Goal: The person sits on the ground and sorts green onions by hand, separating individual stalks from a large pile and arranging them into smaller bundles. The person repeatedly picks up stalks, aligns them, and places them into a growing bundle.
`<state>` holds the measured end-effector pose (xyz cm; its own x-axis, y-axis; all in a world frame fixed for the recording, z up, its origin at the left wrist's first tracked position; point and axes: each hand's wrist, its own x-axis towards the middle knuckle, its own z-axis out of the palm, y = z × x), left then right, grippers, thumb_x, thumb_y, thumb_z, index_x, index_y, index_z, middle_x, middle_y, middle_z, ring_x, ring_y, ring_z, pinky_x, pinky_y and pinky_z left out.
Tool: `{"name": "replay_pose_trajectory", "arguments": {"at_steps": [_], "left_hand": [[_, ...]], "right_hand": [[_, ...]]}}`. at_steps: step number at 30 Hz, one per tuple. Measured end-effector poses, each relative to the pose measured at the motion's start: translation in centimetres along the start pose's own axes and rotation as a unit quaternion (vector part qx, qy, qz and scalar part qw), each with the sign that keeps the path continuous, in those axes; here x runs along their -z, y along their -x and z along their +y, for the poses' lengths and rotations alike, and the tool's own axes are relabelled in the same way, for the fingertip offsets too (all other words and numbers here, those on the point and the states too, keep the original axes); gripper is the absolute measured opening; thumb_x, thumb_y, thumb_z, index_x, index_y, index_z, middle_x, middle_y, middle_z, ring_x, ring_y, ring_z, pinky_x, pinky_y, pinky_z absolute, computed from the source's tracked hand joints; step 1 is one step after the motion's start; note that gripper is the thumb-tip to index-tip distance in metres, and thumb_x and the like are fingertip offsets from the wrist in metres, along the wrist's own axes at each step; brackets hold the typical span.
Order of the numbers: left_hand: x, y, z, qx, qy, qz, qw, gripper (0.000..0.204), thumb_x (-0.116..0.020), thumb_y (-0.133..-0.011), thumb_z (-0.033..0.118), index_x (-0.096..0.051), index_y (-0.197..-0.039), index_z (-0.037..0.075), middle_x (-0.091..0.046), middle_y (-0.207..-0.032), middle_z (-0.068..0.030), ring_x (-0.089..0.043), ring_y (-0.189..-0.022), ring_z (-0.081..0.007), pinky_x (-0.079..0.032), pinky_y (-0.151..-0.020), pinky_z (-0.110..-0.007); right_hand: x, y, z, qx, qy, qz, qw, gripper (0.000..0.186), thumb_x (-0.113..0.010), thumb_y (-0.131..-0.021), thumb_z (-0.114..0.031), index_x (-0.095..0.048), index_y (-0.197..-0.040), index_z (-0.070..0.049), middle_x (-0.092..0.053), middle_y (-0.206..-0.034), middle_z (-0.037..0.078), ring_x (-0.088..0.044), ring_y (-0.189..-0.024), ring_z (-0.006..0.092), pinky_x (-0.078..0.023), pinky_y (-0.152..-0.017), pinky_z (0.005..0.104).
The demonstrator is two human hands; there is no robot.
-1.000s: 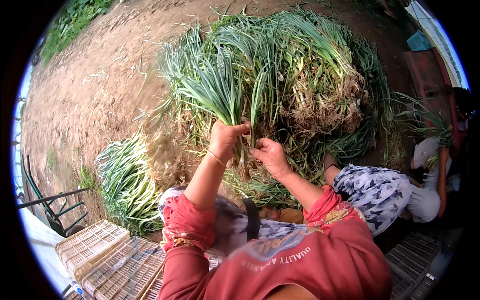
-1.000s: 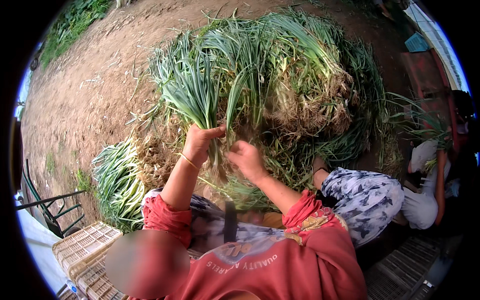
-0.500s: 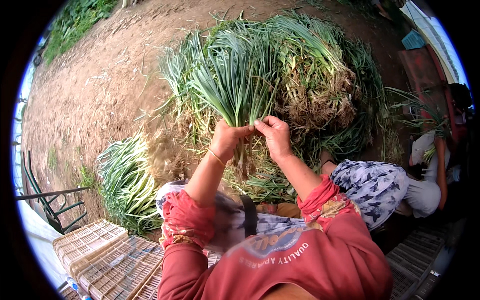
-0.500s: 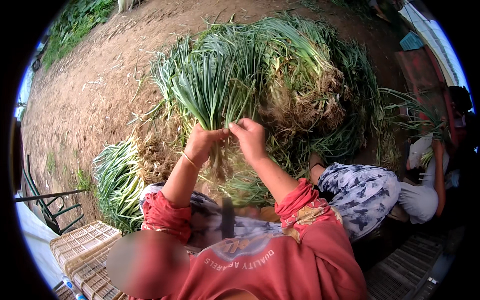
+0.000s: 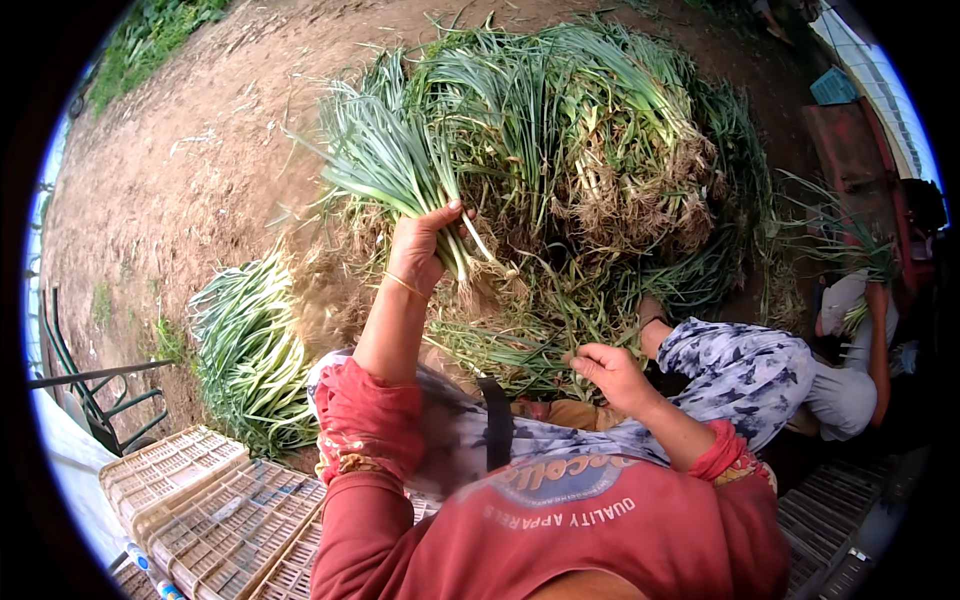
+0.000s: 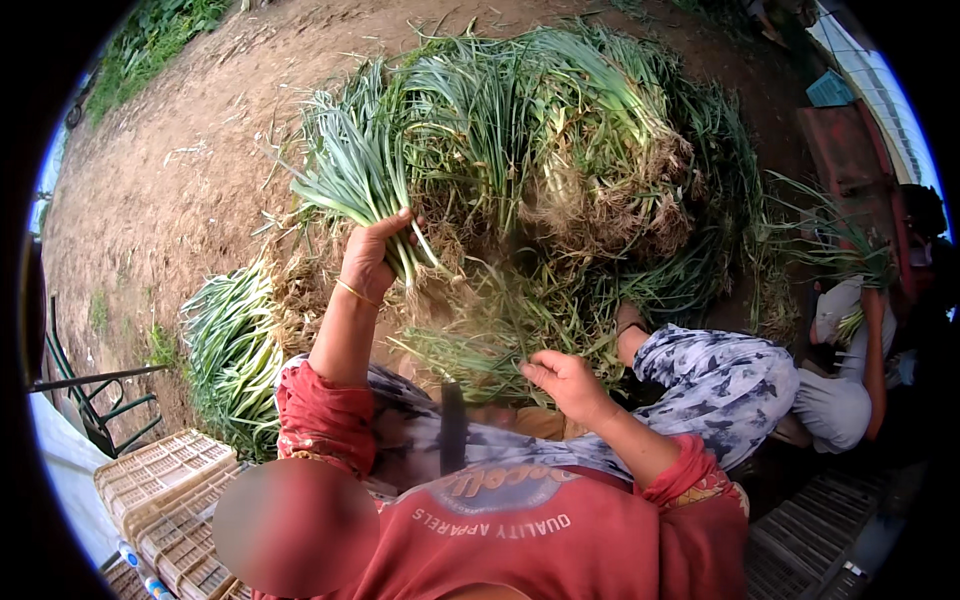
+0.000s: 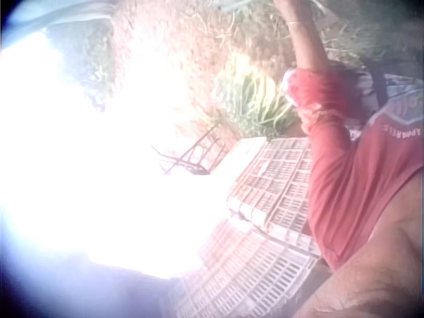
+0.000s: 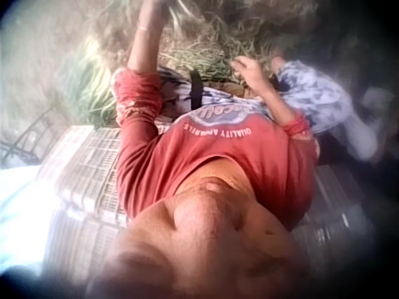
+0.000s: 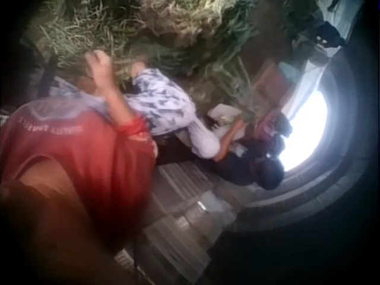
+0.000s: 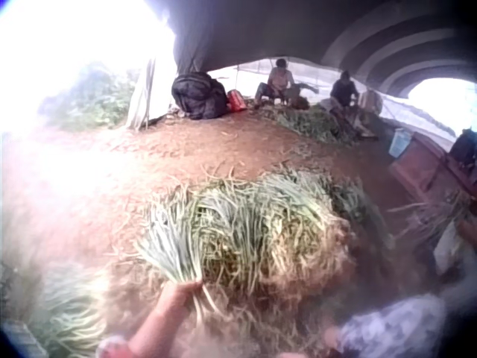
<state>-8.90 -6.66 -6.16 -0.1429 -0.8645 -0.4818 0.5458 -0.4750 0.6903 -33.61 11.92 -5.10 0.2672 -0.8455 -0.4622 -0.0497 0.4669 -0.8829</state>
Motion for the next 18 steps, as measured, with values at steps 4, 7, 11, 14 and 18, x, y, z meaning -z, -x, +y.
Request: {"name": "replay_pose_trajectory", "arguments": {"at_steps": [4, 7, 11, 14, 18], "left_hand": [[-1.2, 1.6, -1.2, 0.024, -0.008, -0.051, 0.998, 0.013, -0.061, -0.078, 0.001, -0.056, -0.090, -0.001, -0.063, -0.079, -0.0121, -0.063, -0.070, -0.0184, -0.053, -0.057, -0.028], [-2.8, 2.7, -2.2, 0.045, 0.015, -0.060, 0.997, 0.015, -0.060, -0.079, 0.001, -0.054, -0.092, -0.002, -0.062, -0.078, -0.0108, -0.065, -0.076, -0.0213, -0.055, -0.062, -0.032], [-1.2, 3.2, -1.8, 0.071, -0.023, -0.069, 0.995, 0.013, -0.059, -0.080, 0.006, -0.051, -0.088, 0.000, -0.058, -0.072, -0.0094, -0.057, -0.057, -0.0173, -0.050, -0.051, -0.029], [-1.9, 3.6, -1.8, 0.055, -0.038, -0.076, 0.995, 0.013, -0.058, -0.080, 0.003, -0.048, -0.088, 0.003, -0.053, -0.064, -0.0064, -0.048, -0.048, -0.0136, -0.042, -0.044, -0.026], [-1.4, 4.2, -1.7, 0.016, -0.073, -0.076, 0.994, 0.014, -0.061, -0.077, 0.000, -0.051, -0.087, 0.003, -0.054, -0.066, -0.0043, -0.050, -0.047, -0.0137, -0.042, -0.043, -0.024]], "right_hand": [[-1.8, -4.7, -3.3, 0.058, 0.001, 0.025, 0.998, 0.052, -0.053, -0.090, -0.033, -0.043, -0.122, 0.006, -0.055, -0.115, 0.015, -0.052, -0.104, 0.0169, -0.042, -0.087, 0.0272], [-3.5, -9.0, -4.3, 0.034, 0.182, -0.016, 0.983, 0.035, -0.052, -0.091, -0.023, -0.046, -0.113, 0.003, -0.059, -0.099, 0.008, -0.054, -0.090, 0.0131, -0.044, -0.079, 0.0269], [-5.0, -9.0, -2.5, 0.146, 0.251, -0.014, 0.957, 0.020, -0.050, -0.090, -0.021, -0.051, -0.098, -0.003, -0.059, -0.077, 0.014, -0.060, -0.071, 0.0228, -0.046, -0.065, 0.0328], [-1.9, -8.9, 1.3, 0.174, 0.363, 0.004, 0.916, 0.018, -0.055, -0.086, -0.019, -0.057, -0.094, -0.003, -0.058, -0.073, 0.016, -0.060, -0.067, 0.0243, -0.046, -0.063, 0.0321], [0.4, -11.1, -4.1, 0.307, 0.221, 0.229, 0.897, 0.013, -0.057, -0.085, -0.009, -0.059, -0.092, 0.002, -0.058, -0.088, 0.006, -0.054, -0.074, 0.0155, -0.044, -0.067, 0.0254]]}}
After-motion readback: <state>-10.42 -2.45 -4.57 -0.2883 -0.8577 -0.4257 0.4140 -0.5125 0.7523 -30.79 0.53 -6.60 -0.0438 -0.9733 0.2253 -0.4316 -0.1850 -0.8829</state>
